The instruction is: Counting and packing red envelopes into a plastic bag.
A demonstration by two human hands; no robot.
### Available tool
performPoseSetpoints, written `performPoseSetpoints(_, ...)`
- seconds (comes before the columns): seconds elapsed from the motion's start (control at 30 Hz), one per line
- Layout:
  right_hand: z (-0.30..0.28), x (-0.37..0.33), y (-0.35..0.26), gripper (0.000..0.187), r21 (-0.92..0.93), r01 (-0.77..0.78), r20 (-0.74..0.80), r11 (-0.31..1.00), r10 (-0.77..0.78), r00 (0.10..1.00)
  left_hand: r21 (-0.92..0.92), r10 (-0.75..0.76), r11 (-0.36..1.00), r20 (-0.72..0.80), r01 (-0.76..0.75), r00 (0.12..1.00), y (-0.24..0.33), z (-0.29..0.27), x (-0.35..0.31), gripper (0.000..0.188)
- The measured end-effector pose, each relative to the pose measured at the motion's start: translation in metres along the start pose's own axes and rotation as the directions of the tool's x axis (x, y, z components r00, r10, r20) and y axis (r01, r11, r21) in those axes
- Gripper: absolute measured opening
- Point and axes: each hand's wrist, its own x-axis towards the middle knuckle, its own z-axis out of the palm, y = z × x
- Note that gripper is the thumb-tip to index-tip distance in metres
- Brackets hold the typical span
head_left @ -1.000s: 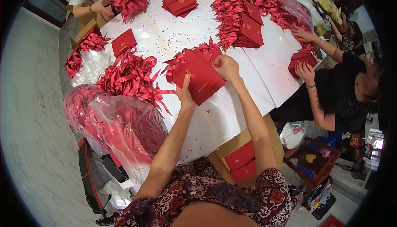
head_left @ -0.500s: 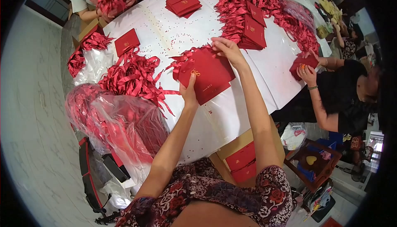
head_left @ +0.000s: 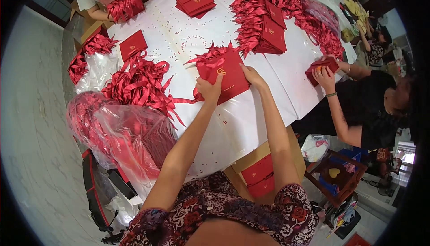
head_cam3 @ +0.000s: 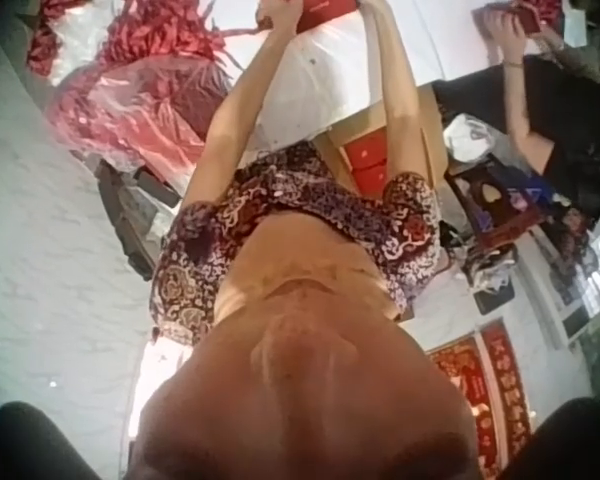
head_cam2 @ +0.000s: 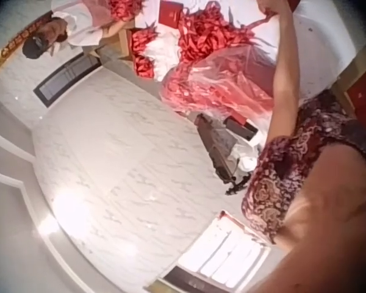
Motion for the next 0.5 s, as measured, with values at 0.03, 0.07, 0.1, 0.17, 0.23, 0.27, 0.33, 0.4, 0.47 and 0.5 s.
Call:
performPoseSetpoints(0.03,-0.003,-0.001,0.004,0.068,0.037,-0.047,-0.016,0.998,0.048,0.999,-0.064,-0.046,0.997,0.066,0.051,0.997,-0.001,0.007,-0.001,0.082)
performPoseSetpoints(0.07,-0.010,0.002,0.015,0.068,0.035,-0.052,-0.029,0.998,0.053,0.998,-0.129,-0.082,0.987,0.136,0.100,0.987,0.004,0.012,-0.003,0.089)
performPoseSetpoints(0.1,-0.016,0.004,0.027,0.069,0.067,-0.007,-0.088,0.998,0.012,0.996,-0.135,-0.077,0.986,0.151,0.097,0.986,0.009,0.018,-0.007,0.089)
performPoseSetpoints(0.17,-0.012,-0.005,0.021,0.072,0.099,0.046,-0.124,0.994,-0.034,0.992,-0.178,-0.165,0.966,0.140,0.189,0.976,0.004,0.022,-0.004,0.087)
performPoseSetpoints(0.23,0.007,-0.036,-0.013,0.076,0.358,-0.027,0.057,0.933,0.007,0.998,-0.287,-0.102,0.948,0.146,0.140,0.984,-0.022,0.012,0.021,0.086)
performPoseSetpoints(0.27,0.009,-0.042,-0.011,0.076,0.357,-0.024,0.049,0.934,0.007,0.999,-0.399,-0.019,0.912,0.197,0.098,0.980,-0.026,0.014,0.023,0.085)
performPoseSetpoints(0.33,0.011,-0.052,-0.007,0.077,0.179,0.209,-0.063,0.961,-0.201,0.978,-0.440,0.005,0.894,0.204,0.087,0.979,-0.030,0.018,0.015,0.082)
performPoseSetpoints(0.4,0.008,-0.066,-0.004,0.073,0.150,0.238,-0.114,0.960,-0.222,0.968,-0.479,0.026,0.875,0.202,0.075,0.979,-0.034,0.016,0.004,0.080)
performPoseSetpoints(0.47,0.010,-0.095,-0.014,0.071,0.123,0.262,-0.153,0.957,-0.243,0.958,-0.649,0.052,0.735,0.344,0.197,0.937,-0.039,0.004,-0.013,0.076)
performPoseSetpoints(0.5,0.012,-0.115,-0.022,0.067,-0.046,0.298,-0.217,0.953,-0.301,0.928,-0.647,0.046,0.736,0.343,0.200,0.938,-0.042,-0.003,-0.027,0.076)
